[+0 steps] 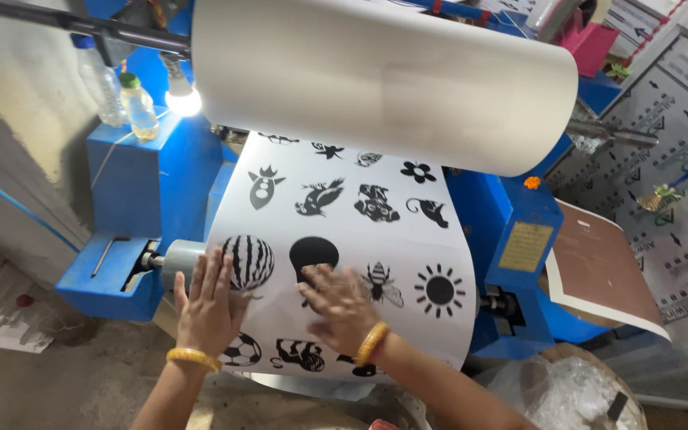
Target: The person smooths and guides a continuous roll of printed film through a lamination or printing machine by hand, ensuring the material remains flat and centered as it feeds through the rollers.
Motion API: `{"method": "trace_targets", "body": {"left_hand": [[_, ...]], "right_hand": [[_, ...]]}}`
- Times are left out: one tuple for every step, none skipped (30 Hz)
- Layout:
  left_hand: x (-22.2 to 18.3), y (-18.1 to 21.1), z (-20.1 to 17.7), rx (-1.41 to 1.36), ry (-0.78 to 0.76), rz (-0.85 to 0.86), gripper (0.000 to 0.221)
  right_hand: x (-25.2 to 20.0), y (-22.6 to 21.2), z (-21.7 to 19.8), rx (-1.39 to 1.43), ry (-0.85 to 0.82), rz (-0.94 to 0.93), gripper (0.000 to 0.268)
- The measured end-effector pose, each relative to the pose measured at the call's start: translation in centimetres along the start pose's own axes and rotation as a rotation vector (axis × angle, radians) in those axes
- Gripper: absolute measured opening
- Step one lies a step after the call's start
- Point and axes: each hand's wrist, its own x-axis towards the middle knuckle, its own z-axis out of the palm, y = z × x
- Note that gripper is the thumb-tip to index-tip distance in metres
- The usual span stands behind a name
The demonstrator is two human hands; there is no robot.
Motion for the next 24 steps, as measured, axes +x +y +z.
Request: {"method": "trace_targets", "body": {"left_hand": [[-1.0, 0.0, -0.2, -0.022, 0.028, 0.003, 0.073], [-2.0, 0.2, -0.3, -0.021, 0.025, -0.002, 0.074], [-2.7, 0.3, -0.7, -0.018, 0.024, -0.003, 0.074], [-3.3, 0.4, -1.0, -0.014, 0.024, -0.004, 0.074], [-4.0, 0.3, -1.5, -0.022, 0.033, 0.001, 0.072], [-4.7, 0.3, -1.8, -0.029, 0.042, 0.006, 0.070], [-5.4, 0.3, -2.2, -0.039, 0.045, 0.014, 0.068], [-6.0, 0.1, -2.4, -0.027, 0.042, 0.000, 0.063], [-6.6, 0.0, -2.6, -0.019, 0.035, -0.012, 0.059], [-7.2, -0.3, -2.8, -0.011, 0.029, -0.023, 0.054], [-7.7, -0.5, -2.9, -0.019, 0.030, -0.020, 0.049], [-8.1, -0.8, -3.0, -0.027, 0.032, -0.018, 0.044], [-8.4, -1.0, -3.0, -0.037, 0.035, -0.017, 0.039], [-8.6, -1.3, -3.1, -0.047, 0.033, -0.017, 0.037], [-8.8, -1.4, -3.2, -0.057, 0.030, -0.018, 0.035], [-8.9, -1.3, -3.3, -0.066, 0.028, -0.019, 0.033], [-8.7, -1.3, -3.5, -0.078, 0.028, -0.015, 0.032], [-8.3, -1.1, -3.7, -0.089, 0.028, -0.012, 0.031], [-7.8, -0.7, -3.9, -0.101, 0.030, -0.005, 0.030], [-7.1, -0.2, -4.1, -0.124, 0.022, 0.023, 0.031], [-6.3, 0.4, -4.1, -0.150, 0.012, 0.050, 0.031], [-5.4, 1.2, -4.0, -0.175, 0.003, 0.077, 0.032], [-4.3, 2.1, -3.6, -0.193, -0.001, 0.106, 0.032], [-3.3, 3.2, -3.3, -0.211, -0.004, 0.135, 0.031]], "right_hand": [[1.9, -0.9, 0.2, -0.019, -0.139, -0.051, 0.076], [3.8, -1.3, 0.3, -0.027, -0.140, -0.079, 0.077], [5.8, -1.5, 0.1, -0.035, -0.136, -0.106, 0.079], [7.6, -1.4, -0.2, -0.043, -0.132, -0.132, 0.081], [9.3, -0.8, -0.5, -0.065, -0.210, -0.064, 0.081], [11.1, 0.1, -0.9, -0.087, -0.287, 0.006, 0.081], [12.5, 0.9, -1.1, -0.104, -0.368, 0.082, 0.082], [13.3, 2.4, -1.6, -0.052, -0.390, 0.163, 0.080], [13.4, 4.4, -2.1, 0.002, -0.416, 0.249, 0.078], [13.5, 6.1, -2.4, 0.043, -0.441, 0.346, 0.080], [13.0, 7.9, -2.7, 0.084, -0.467, 0.446, 0.081], [12.3, 9.8, -2.9, 0.032, -0.442, 0.495, 0.080], [11.5, 11.8, -3.3, -0.023, -0.419, 0.542, 0.079], [10.4, 13.7, -3.6, -0.019, -0.428, 0.610, 0.078], [9.0, 15.4, -3.9, -0.015, -0.438, 0.679, 0.078], [7.2, 17.0, -4.3, -0.009, -0.401, 0.740, 0.078], [5.3, 18.2, -4.6, -0.001, -0.363, 0.806, 0.078], [3.4, 19.0, -4.9, -0.018, -0.327, 0.839, 0.078], [1.4, 19.6, -5.1, -0.037, -0.289, 0.874, 0.078], [-0.3, 19.8, -5.0, -0.056, -0.251, 0.909, 0.078], [-2.1, 19.4, -4.7, -0.109, -0.163, 0.873, 0.077], [-3.9, 18.8, -4.3, -0.162, -0.076, 0.837, 0.076], [-5.7, 17.9, -3.9, -0.216, 0.010, 0.796, 0.076], [-7.3, 16.9, -3.6, -0.244, 0.119, 0.729, 0.074]]}}
